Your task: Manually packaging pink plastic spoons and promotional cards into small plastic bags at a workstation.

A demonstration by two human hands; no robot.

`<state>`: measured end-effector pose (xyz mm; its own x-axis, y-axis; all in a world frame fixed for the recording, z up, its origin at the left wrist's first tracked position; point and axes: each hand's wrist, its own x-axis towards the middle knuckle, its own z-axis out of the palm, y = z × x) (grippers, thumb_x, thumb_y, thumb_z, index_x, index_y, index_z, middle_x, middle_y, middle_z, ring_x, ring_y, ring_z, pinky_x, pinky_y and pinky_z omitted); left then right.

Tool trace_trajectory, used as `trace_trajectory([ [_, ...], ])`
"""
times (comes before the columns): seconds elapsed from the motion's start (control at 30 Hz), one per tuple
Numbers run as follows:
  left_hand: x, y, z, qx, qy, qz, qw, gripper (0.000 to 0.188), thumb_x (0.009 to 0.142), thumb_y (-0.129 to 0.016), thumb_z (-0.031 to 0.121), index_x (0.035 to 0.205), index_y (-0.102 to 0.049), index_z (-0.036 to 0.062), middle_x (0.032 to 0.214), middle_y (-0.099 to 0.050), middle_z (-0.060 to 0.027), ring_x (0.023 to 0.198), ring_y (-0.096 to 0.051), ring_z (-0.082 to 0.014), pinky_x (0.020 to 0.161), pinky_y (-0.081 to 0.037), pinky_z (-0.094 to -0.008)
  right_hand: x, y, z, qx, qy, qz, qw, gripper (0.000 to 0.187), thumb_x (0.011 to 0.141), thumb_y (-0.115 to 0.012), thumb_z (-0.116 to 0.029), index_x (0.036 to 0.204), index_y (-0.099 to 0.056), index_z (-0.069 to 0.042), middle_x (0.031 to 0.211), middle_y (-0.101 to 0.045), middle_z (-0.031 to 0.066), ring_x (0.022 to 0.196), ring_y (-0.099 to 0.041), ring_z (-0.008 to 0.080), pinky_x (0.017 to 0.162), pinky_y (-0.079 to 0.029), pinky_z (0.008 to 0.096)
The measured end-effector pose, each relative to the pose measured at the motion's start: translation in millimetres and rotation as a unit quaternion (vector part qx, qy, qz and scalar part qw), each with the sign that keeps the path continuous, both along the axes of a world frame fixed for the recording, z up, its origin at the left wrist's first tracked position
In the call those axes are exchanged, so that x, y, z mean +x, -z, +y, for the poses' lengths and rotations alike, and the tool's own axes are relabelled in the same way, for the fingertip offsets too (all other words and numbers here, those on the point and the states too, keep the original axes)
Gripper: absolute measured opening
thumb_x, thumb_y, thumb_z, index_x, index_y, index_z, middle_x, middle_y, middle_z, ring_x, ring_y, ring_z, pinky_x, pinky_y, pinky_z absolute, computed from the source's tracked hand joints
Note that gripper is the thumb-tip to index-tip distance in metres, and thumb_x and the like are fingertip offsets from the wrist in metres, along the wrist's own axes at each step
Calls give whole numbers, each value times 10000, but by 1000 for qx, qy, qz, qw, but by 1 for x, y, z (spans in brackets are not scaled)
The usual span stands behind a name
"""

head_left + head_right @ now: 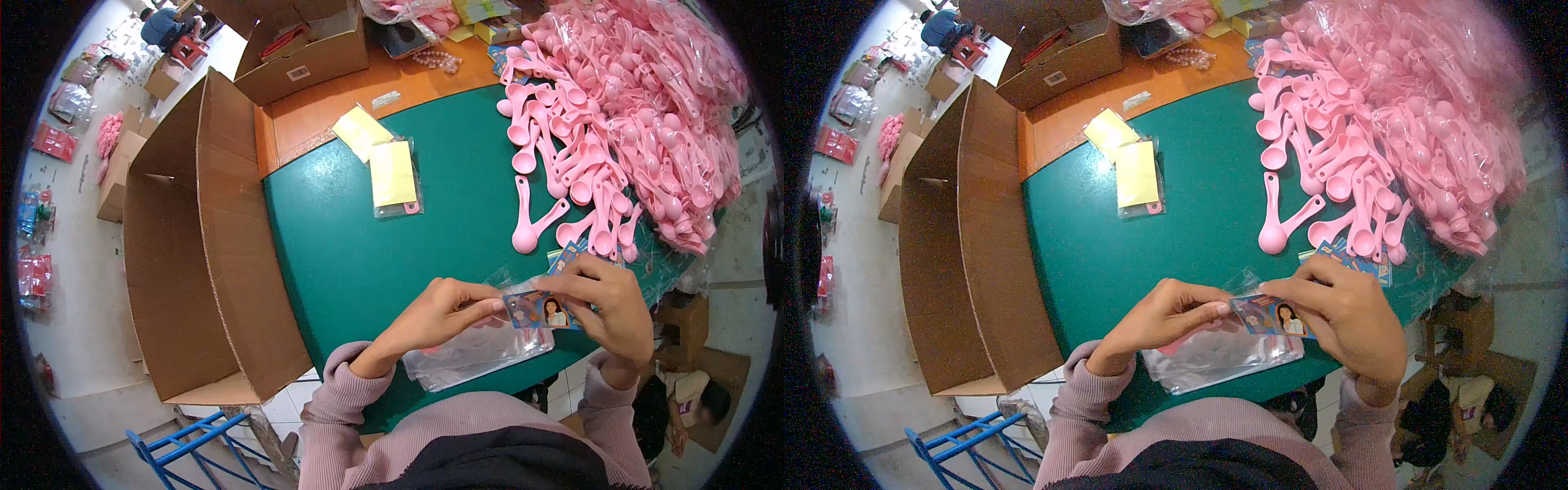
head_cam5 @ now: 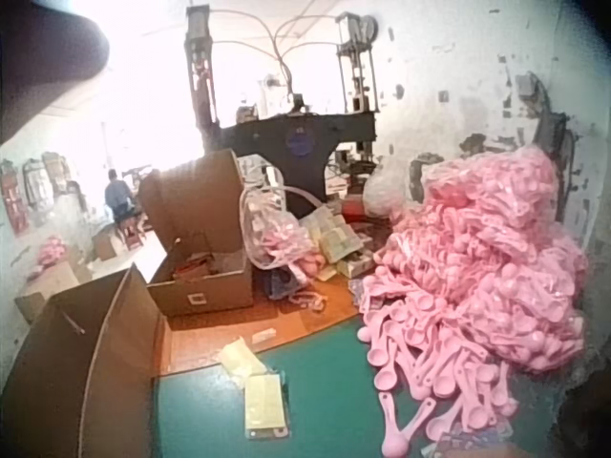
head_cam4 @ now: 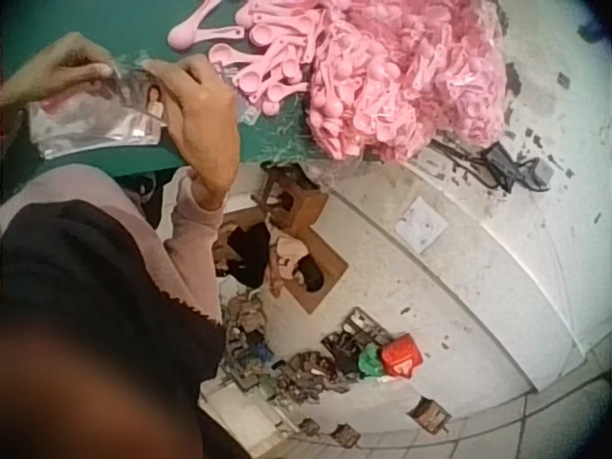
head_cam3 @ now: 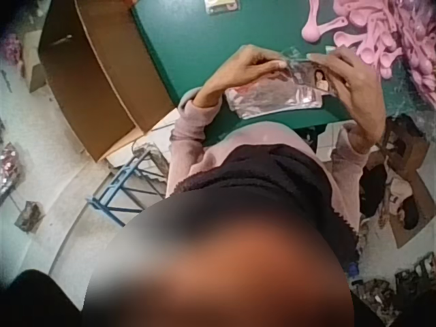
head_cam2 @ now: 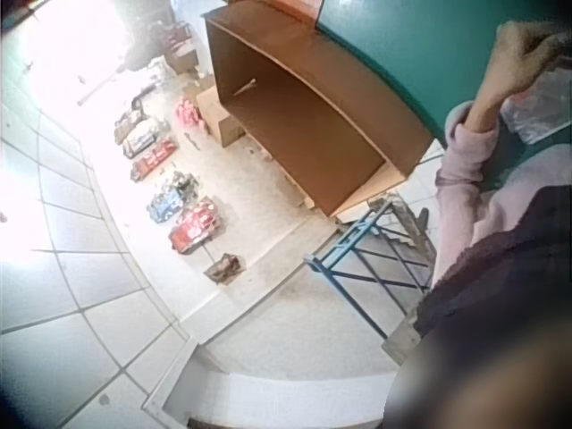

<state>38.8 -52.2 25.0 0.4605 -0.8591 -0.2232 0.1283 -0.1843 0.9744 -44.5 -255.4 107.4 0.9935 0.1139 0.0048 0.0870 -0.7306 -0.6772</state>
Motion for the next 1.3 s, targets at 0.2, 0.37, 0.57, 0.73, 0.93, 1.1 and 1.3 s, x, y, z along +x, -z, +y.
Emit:
trace_trajectory([
  [0.2, -1, 1, -1, -19, -7, 0, 1000, 260, 895, -535, 204, 1020, -632, -3, 809, -677, -114, 728, -660, -151, 650, -513, -252, 3, 3, -3, 2, -20, 8, 1000, 324, 680, -601, 15, 980, -656, -94, 750, -544, 101, 656, -570, 248, 578, -456, 317],
  [0.37, -1, 0, 0, 14, 37, 8, 999, 254, 898, -533, 173, 1037, -623, -20, 850, -673, -89, 770, -605, -88, 686, -496, -241, 3, 2, -2, -13, -39, 12, 999, 323, 686, -598, 18, 982, -656, -96, 746, -542, 98, 662, -574, 252, 582, -458, 321],
  [0.57, 1, -10, -1, 37, 37, -14, 999, 282, 889, -551, 195, 1069, -611, -14, 828, -672, -106, 733, -592, -71, 655, -490, -246, 6, 10, 5, 33, -41, 31, 998, 253, 718, -614, -18, 967, -628, -59, 763, -559, 109, 685, -584, 263, 603, -462, 327],
  [0.73, -6, 1, 2, 2, 26, -3, 1000, 335, 887, -554, 185, 1175, -542, 15, 805, -670, -115, 707, -585, -68, 645, -491, -253, 14, 31, 11, 105, -65, 20, 992, 218, 740, -641, -83, 938, -581, -13, 790, -575, 123, 686, -580, 269, 628, -460, 330],
  [0.93, -7, -8, 1, 4, -13, -27, 1000, 625, 878, -563, 188, 1393, -227, 74, 825, -673, -136, 678, -632, -136, 642, -503, -301, 13, 31, 0, 114, -121, 62, 984, 232, 749, -632, -112, 942, -565, -3, 810, -585, 129, 698, -582, 281, 625, -456, 320],
  [1.1, -4, -9, 7, 81, -15, -200, 976, 738, 843, -608, 203, 1417, -155, 99, 845, -668, -159, 674, -662, -223, 667, -513, -325, 13, 51, 10, 123, -99, 59, 986, 155, 712, -673, -96, 812, -613, 5, 690, -552, 84, 616, -567, 197, 569, -441, 290],
  [1.3, 37, 16, 42, -22, 24, -113, 993, 622, 777, -683, 178, 1310, -369, 106, 895, -659, -117, 795, -653, -191, 736, -532, -312, 18, 60, -7, 229, 74, 103, 965, 178, 649, -746, -61, 770, -626, -10, 645, -529, 4, 597, -483, 49, 523, -371, 202],
])
